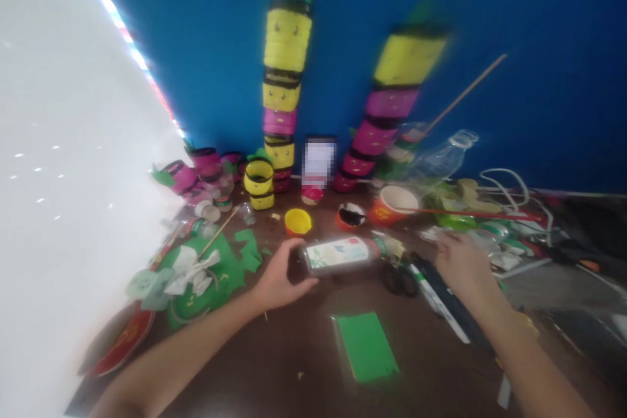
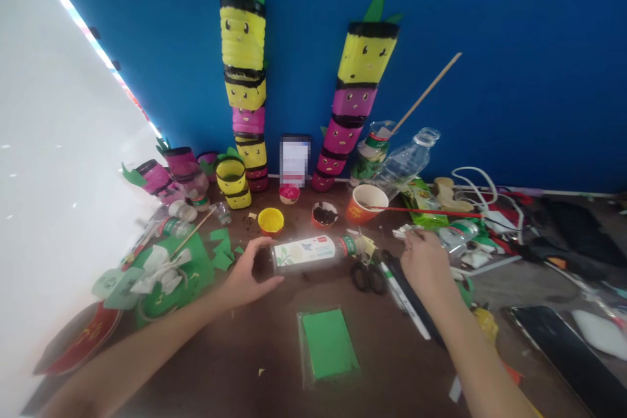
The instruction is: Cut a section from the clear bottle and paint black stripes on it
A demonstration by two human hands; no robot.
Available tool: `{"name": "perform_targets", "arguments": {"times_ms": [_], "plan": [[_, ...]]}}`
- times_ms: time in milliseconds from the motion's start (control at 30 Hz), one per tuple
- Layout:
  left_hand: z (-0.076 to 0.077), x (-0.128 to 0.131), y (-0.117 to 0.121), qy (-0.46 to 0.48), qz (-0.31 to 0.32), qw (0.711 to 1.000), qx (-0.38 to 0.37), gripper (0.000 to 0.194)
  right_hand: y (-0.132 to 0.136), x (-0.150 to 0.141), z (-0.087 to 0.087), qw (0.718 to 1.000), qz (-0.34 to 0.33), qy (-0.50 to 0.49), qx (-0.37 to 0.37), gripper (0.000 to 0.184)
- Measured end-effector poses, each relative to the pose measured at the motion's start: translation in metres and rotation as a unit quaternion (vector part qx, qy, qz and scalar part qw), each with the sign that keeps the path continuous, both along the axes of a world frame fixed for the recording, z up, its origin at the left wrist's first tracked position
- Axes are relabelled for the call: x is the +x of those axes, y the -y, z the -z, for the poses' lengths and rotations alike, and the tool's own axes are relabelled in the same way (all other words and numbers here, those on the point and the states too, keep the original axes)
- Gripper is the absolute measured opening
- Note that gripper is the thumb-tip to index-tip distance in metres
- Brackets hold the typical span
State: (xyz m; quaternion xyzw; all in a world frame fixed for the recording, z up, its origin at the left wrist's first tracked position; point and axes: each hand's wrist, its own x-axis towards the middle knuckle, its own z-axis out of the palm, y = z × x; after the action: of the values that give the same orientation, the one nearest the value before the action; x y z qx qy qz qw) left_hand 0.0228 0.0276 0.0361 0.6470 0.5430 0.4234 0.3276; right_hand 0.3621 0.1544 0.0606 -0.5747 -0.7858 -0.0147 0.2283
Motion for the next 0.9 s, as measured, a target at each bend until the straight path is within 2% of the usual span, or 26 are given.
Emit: {"name": "perform_targets", "arguments": {"times_ms": [133,233,267,300,367,433,500,600,733,900], "plan": [[0.003,0.000,-0.001,0.007,-0.006,1.000,0.005,0.064,0.006,-0.008,0.003,0.998,0.019,0.050,0.022,0.036],[0.005,0.000,-0.002,0.018,-0.007,1.000,0.012,0.066,0.029,-0.025,-0.007,0.996,0.026,0.086,0.026,0.034],[0.006,0.000,-0.002,0.022,-0.005,1.000,0.015,0.066,0.039,-0.035,-0.013,0.995,0.005,0.098,0.025,0.029],[0.006,0.000,-0.002,0.027,-0.003,0.999,0.020,0.066,0.049,-0.048,-0.018,0.995,-0.050,0.085,0.024,0.025],[0.007,0.000,-0.002,0.036,0.002,0.999,0.035,0.066,0.071,-0.081,-0.028,0.987,-0.157,-0.001,0.017,0.021],[0.008,0.001,-0.002,0.048,0.008,0.998,0.048,0.065,0.088,-0.115,-0.034,0.967,-0.251,-0.044,-0.004,0.020],[0.010,0.001,-0.001,0.054,0.014,0.997,0.055,0.064,0.097,-0.141,-0.035,0.950,-0.306,-0.056,-0.025,0.024],[0.011,0.000,-0.001,0.046,0.018,0.997,0.051,0.064,0.098,-0.158,-0.028,0.952,-0.300,-0.045,-0.045,0.022],[0.012,-0.001,-0.003,0.032,0.025,0.998,0.045,0.065,0.091,-0.159,-0.021,0.959,-0.279,-0.033,-0.044,0.022],[0.011,-0.002,-0.005,0.021,0.024,0.997,0.072,0.063,0.093,-0.164,-0.029,0.957,-0.280,0.058,-0.057,0.024]]}}
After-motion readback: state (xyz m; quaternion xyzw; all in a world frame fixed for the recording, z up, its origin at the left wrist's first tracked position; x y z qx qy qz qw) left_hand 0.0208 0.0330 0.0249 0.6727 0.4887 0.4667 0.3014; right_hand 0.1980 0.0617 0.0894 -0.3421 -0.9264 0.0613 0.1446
